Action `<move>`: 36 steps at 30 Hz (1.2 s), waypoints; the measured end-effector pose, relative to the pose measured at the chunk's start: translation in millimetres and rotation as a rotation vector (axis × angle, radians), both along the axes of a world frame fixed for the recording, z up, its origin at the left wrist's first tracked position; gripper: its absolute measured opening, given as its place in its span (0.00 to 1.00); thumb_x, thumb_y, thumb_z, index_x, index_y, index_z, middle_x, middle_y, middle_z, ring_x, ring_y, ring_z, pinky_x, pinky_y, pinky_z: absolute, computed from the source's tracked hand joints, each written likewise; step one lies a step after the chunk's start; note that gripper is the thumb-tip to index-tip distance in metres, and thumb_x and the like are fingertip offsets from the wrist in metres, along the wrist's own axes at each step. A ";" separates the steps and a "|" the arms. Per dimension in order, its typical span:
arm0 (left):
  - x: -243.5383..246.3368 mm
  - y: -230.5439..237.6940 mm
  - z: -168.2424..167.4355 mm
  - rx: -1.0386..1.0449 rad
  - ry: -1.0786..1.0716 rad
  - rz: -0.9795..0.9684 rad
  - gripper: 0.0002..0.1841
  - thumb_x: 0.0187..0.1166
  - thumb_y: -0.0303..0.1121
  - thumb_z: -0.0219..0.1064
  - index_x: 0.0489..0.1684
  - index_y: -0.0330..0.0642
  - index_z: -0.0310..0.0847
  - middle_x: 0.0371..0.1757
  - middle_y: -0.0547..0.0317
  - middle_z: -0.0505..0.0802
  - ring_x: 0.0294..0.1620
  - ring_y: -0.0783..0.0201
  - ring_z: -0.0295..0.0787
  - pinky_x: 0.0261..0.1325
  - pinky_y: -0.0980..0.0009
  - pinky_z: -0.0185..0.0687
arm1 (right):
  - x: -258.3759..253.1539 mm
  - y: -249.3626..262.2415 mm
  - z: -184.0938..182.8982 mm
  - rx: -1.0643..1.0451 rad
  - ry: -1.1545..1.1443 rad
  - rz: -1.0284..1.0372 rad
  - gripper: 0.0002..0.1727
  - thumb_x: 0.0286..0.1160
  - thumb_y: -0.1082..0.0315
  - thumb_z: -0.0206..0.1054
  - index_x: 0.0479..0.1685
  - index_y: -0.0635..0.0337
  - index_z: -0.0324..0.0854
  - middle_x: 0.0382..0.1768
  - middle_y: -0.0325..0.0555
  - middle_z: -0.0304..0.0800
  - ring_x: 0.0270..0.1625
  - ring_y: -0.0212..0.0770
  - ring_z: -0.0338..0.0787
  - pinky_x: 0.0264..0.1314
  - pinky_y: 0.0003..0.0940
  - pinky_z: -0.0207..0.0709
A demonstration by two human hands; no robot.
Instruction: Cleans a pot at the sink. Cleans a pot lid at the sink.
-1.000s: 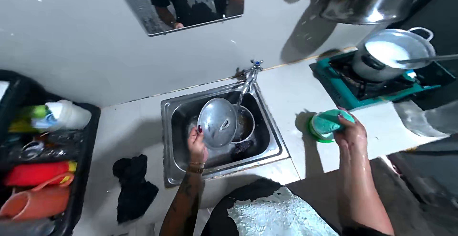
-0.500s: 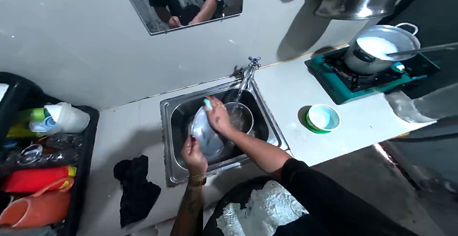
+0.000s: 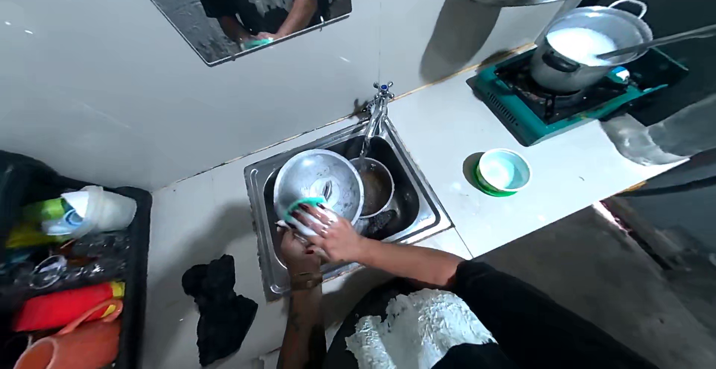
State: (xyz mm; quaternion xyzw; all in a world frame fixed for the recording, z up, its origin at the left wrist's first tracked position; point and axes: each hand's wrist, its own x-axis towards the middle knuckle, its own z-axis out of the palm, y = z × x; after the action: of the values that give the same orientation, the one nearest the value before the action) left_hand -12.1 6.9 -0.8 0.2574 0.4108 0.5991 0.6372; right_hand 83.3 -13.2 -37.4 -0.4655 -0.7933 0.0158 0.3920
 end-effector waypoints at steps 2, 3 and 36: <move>5.7 4.8 -11.5 -0.040 -0.202 0.018 0.25 0.93 0.41 0.26 0.52 0.44 0.73 0.37 0.64 0.92 0.41 0.69 0.92 0.46 0.67 0.91 | 20.2 -10.9 -23.8 0.151 -0.068 0.032 0.28 0.90 0.54 0.46 0.70 0.59 0.85 0.76 0.54 0.83 0.81 0.57 0.79 0.84 0.58 0.67; 6.6 6.0 -13.7 -0.033 -0.237 0.028 0.24 0.94 0.42 0.27 0.57 0.44 0.71 0.42 0.62 0.91 0.46 0.67 0.91 0.52 0.63 0.90 | 30.8 -16.0 -32.8 0.170 -0.086 0.029 0.28 0.91 0.52 0.44 0.71 0.58 0.84 0.76 0.53 0.84 0.80 0.57 0.80 0.83 0.58 0.68; 22.5 9.2 -13.4 -0.190 0.080 -0.031 0.26 0.93 0.43 0.34 0.76 0.39 0.68 0.62 0.51 0.85 0.56 0.58 0.86 0.55 0.56 0.84 | 110.2 34.0 28.1 -0.391 1.488 -0.469 0.08 0.81 0.69 0.65 0.35 0.62 0.84 0.25 0.37 0.87 0.27 0.28 0.84 0.33 0.29 0.81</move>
State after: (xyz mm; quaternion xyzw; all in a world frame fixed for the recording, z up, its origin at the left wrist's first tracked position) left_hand 10.4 16.1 -14.2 0.2259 0.4866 0.5367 0.6513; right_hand 193.5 20.7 -9.3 -0.5475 -0.1888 0.3776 0.7225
